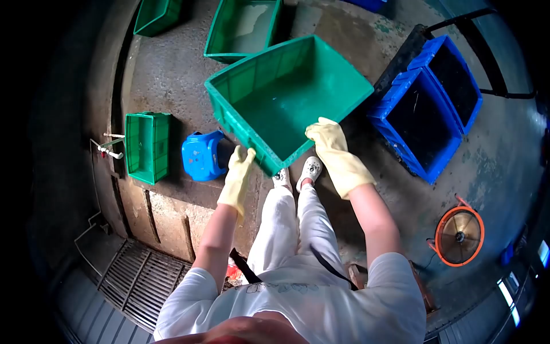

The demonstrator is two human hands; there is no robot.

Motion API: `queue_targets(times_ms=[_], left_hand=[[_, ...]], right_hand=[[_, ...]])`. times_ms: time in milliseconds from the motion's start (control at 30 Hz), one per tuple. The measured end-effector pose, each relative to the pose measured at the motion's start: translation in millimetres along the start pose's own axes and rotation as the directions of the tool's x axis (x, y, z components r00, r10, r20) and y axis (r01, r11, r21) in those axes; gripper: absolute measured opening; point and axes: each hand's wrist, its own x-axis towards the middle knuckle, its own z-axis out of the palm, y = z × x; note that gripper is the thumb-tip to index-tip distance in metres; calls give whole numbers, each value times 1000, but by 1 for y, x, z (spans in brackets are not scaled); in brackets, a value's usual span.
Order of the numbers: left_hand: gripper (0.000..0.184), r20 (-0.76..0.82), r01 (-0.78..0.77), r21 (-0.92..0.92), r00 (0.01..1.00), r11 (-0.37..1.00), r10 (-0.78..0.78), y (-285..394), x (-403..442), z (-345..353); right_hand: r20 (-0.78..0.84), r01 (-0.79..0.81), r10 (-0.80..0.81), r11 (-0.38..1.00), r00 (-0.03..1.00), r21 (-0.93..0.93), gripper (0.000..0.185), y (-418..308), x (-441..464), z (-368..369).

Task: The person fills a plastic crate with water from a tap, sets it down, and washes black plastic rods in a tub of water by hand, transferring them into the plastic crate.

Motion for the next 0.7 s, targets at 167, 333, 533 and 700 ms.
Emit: queue_targets(times_ms=[167, 333, 533, 700], left_hand=[[80, -85, 315, 198, 949, 928, -304, 17, 2, 1], [74, 9, 259, 218, 964, 941, -267, -8, -25, -19], [75, 19, 452, 286, 879, 845, -476, -42, -47, -33], [73, 38, 411, 276, 898, 869, -437, -37, -53, -22]], right_hand=[[351, -356, 547, 802, 760, -479, 29, 14, -46, 37], [205, -728, 749, 662, 630, -178, 30, -5, -133, 50], [80, -880, 877, 471, 475, 66, 26, 30, -272, 50], [87, -969, 966, 238, 243, 62, 21, -8, -265, 10]])
